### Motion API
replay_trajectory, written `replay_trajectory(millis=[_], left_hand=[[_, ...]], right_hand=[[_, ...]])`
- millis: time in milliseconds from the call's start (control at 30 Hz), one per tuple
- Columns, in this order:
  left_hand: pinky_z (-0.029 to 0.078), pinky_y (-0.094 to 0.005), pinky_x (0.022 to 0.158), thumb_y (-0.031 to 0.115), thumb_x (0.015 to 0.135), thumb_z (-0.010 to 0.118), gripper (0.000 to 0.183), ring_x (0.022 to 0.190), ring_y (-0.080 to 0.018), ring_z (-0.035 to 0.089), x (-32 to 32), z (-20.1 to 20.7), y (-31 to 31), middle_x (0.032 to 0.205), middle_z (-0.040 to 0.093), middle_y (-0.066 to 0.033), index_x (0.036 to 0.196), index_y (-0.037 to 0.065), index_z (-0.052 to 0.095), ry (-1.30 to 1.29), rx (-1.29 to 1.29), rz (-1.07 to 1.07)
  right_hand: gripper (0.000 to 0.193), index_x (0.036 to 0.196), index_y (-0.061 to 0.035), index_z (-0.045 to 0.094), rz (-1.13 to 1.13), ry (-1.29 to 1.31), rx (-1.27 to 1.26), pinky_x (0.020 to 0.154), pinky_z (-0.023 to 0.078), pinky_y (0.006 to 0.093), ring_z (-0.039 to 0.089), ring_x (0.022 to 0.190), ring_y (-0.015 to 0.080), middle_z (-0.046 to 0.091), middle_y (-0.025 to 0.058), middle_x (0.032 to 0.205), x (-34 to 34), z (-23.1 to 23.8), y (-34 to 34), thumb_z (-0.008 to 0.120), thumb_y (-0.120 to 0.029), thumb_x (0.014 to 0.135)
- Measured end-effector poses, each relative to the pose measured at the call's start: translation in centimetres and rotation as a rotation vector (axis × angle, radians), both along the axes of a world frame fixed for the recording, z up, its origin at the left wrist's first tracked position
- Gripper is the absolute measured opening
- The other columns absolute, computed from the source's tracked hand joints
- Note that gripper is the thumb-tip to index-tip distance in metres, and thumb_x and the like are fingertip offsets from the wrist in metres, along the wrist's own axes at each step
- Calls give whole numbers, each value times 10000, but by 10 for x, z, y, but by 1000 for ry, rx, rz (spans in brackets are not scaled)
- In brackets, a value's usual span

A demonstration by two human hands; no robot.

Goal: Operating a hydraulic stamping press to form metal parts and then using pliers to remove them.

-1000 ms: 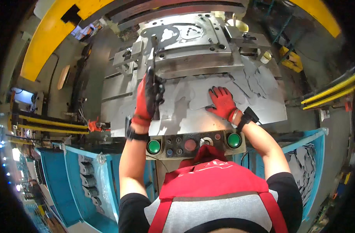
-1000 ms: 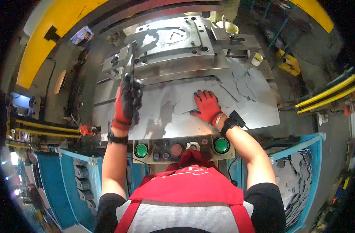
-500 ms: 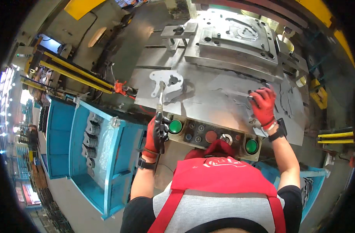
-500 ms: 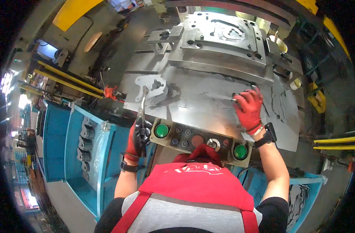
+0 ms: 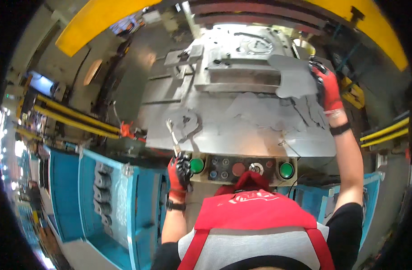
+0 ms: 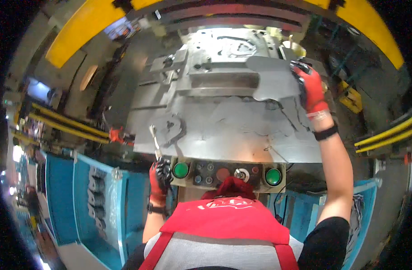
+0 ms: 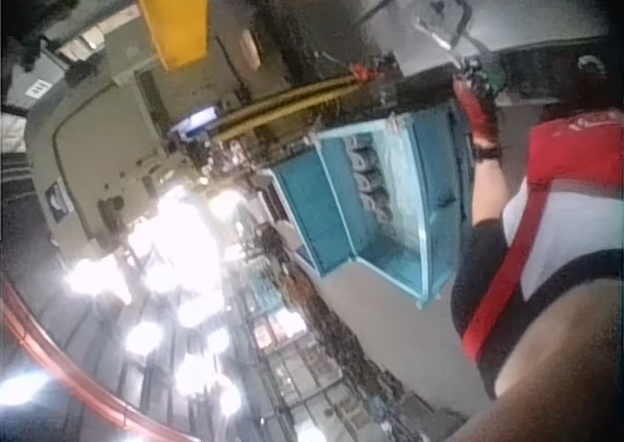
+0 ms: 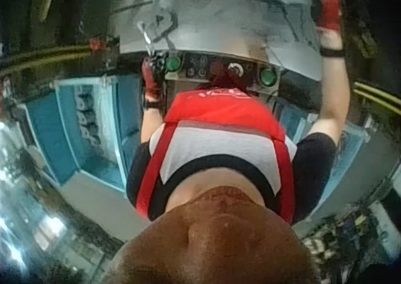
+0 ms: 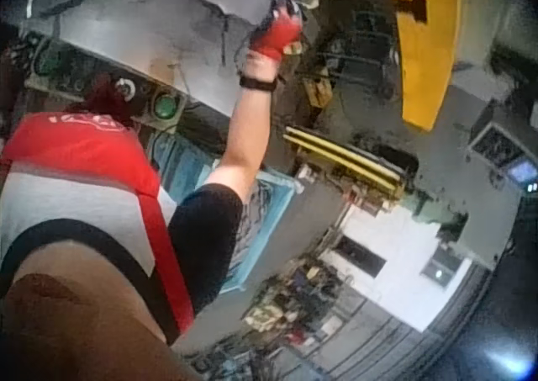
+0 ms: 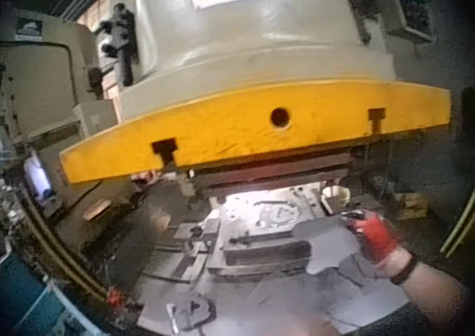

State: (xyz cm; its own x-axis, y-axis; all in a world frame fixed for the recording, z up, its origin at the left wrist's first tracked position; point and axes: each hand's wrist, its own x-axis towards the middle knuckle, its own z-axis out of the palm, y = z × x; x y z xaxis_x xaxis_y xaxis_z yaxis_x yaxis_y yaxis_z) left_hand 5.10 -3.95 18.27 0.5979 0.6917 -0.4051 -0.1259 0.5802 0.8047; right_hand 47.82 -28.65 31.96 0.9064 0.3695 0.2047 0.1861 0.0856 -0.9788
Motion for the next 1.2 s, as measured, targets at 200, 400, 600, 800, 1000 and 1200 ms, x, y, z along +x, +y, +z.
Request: replay_trajectory(millis=[200, 400, 600, 800, 1000, 1200], left_hand=[[278, -181, 340, 268, 907, 484, 243, 374, -41, 386, -4, 25, -11, 512, 444, 43, 774, 73, 541, 78, 63, 101], [315, -190, 317, 316, 898, 492, 258, 350, -47, 388, -20, 39, -17, 495, 438, 44, 771, 94, 531, 116, 45, 141], [332, -207, 333, 350, 896, 478, 278, 372, -63, 399, -40, 30, -20, 526, 453, 17, 809, 92, 530, 199, 55, 281], [305, -209, 340, 357, 903, 458, 307, 375, -63, 380, -42, 14, -12, 516, 431, 12, 818, 70, 525, 123, 22, 347], [343, -220, 415, 359, 899, 454, 289, 483, -68, 414, -38, -12, -4, 667, 474, -1, 895, 79, 526, 43, 103, 344], [430, -280, 587, 400, 805, 604, 439, 679, -138, 505, -82, -106, 12, 928, 555, -53, 1073, 66, 504, 548, 275, 434]], right_hand=[[254, 864, 6, 628, -134, -134, -130, 622, 444, 268, 555, 661, 106, 631, 25, 777, 83, -22, 85, 701, -196, 727], [271, 791, 31, 608, -528, -251, -450, 618, 447, 336, 571, 656, 212, 634, 128, 716, 132, -42, 167, 708, -189, 668], [243, 788, 11, 642, -455, -311, -475, 629, 482, 381, 634, 769, 349, 637, 214, 757, 147, -56, 197, 605, -213, 700], [265, 840, -36, 665, -357, -373, -907, 742, 482, 416, 611, 856, 348, 643, 186, 888, 116, -35, 205, 586, -245, 696], [227, 981, -110, 649, -232, -759, -484, 865, 408, 382, 541, 964, 348, 624, 141, 985, 37, -14, 133, 608, -206, 780], [304, 1077, -83, 611, -366, -557, -458, 927, 348, 367, 474, 1056, 286, 551, 118, 1107, -106, -90, -38, 603, -61, 774]])
